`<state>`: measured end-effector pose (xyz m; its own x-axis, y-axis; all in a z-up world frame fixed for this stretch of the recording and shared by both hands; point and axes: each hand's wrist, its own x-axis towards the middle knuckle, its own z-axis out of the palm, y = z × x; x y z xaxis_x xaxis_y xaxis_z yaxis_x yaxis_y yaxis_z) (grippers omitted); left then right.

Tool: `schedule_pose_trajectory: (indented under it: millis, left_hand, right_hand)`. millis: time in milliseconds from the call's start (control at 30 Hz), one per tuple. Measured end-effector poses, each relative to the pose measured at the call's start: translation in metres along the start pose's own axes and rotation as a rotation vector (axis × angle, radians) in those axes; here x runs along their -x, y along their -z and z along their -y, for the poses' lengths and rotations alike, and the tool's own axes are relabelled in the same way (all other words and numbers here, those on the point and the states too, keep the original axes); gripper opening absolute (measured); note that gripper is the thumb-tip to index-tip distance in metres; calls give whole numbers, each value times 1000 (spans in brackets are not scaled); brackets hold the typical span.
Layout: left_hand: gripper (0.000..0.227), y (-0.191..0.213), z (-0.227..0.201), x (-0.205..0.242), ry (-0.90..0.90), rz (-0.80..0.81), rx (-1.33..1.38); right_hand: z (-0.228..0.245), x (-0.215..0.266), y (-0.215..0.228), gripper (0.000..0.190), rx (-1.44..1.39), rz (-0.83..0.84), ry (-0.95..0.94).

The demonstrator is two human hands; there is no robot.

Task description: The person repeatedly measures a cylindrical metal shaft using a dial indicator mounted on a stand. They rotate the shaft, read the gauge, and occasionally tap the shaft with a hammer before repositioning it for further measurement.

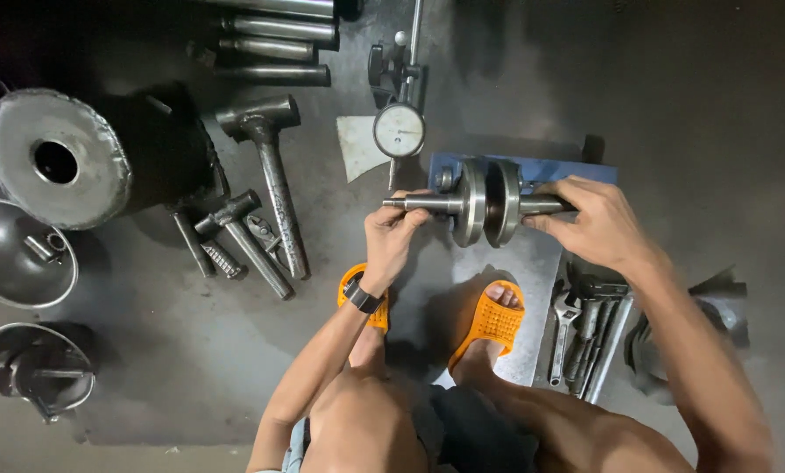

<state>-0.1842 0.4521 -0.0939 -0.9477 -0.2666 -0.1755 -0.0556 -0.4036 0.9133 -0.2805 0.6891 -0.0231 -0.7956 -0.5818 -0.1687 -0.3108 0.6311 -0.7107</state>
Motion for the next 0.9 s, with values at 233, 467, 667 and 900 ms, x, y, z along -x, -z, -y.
schedule_pose_trajectory:
  millis: [233, 467, 667, 900]
  left_hand:
    - [10, 5, 14, -8, 50, -15, -10]
    - [31, 14, 16, -5, 70, 85, -21]
    - [24, 48, 16, -45, -124, -162, -634]
    - [92, 96, 61, -165, -218, 369, -1203]
  right_hand:
    - [-23, 2, -11, 23, -39, 15, -25]
    - [4, -2, 6, 41, -84, 53, -163]
    - [-30, 23, -12, 21, -387, -103, -718]
    - [-18, 15, -18, 40, -395, -54, -888]
